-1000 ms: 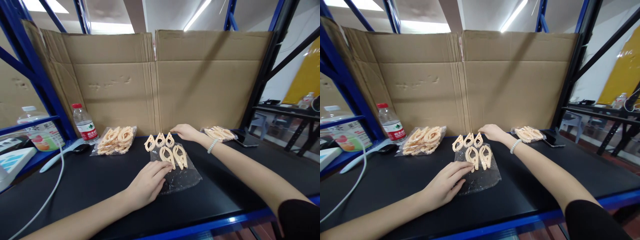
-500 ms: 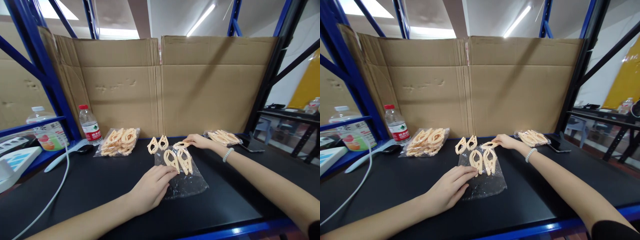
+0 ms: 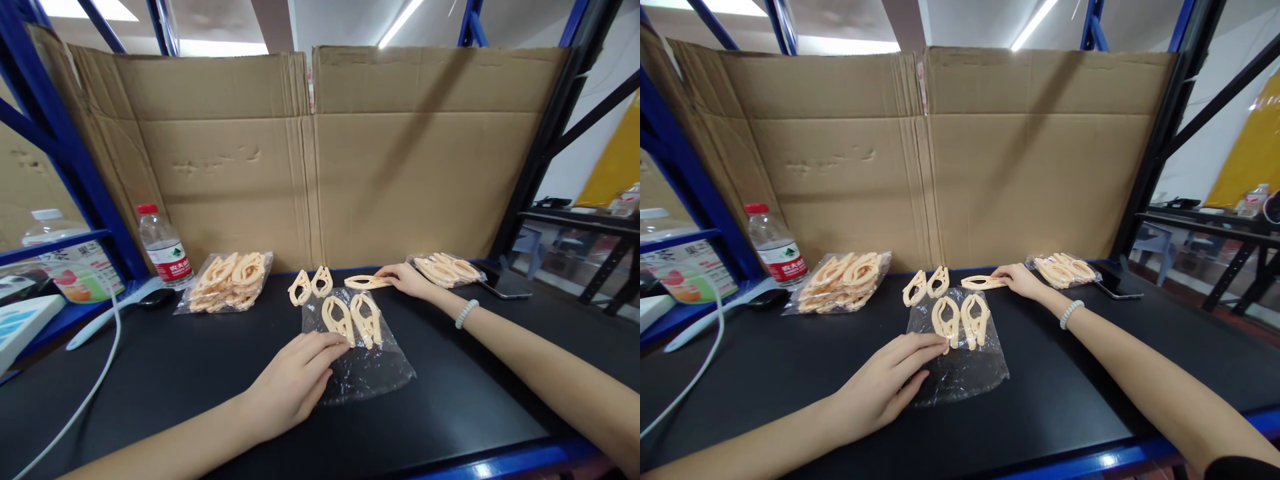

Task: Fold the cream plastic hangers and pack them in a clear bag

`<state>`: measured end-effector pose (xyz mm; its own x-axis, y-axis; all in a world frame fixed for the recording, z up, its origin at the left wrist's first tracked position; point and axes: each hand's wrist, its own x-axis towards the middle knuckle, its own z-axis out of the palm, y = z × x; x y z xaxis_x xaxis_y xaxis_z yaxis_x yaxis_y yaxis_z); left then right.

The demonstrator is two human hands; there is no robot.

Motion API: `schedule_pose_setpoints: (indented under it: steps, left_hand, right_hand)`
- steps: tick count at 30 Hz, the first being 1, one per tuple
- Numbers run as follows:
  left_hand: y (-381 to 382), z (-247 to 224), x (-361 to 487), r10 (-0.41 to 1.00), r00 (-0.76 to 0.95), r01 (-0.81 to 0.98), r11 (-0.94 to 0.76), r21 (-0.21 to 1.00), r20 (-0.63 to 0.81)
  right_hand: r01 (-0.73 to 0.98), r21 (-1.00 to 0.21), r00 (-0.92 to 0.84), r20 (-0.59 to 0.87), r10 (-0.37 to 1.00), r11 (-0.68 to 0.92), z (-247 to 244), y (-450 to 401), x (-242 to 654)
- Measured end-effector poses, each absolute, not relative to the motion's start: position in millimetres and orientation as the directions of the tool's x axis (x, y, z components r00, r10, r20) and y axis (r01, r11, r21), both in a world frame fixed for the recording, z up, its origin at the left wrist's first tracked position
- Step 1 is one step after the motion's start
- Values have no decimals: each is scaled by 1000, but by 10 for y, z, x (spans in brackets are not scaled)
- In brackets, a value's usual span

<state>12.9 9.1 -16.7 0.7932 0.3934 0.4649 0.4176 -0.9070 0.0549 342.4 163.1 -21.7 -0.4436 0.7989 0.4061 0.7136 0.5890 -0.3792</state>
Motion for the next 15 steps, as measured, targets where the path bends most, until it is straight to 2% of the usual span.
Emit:
schedule_pose_setpoints:
  steps: [8, 15]
  left_hand:
    - [73, -173, 126, 398, 792, 413, -908, 73, 462]
    - [86, -171, 126, 398, 792, 413, -908, 72, 462]
  right_hand:
    - [760, -268, -436, 467, 770, 592, -283, 1746, 3422]
    - [685, -130, -578, 501, 644, 717, -303, 1389, 3518]
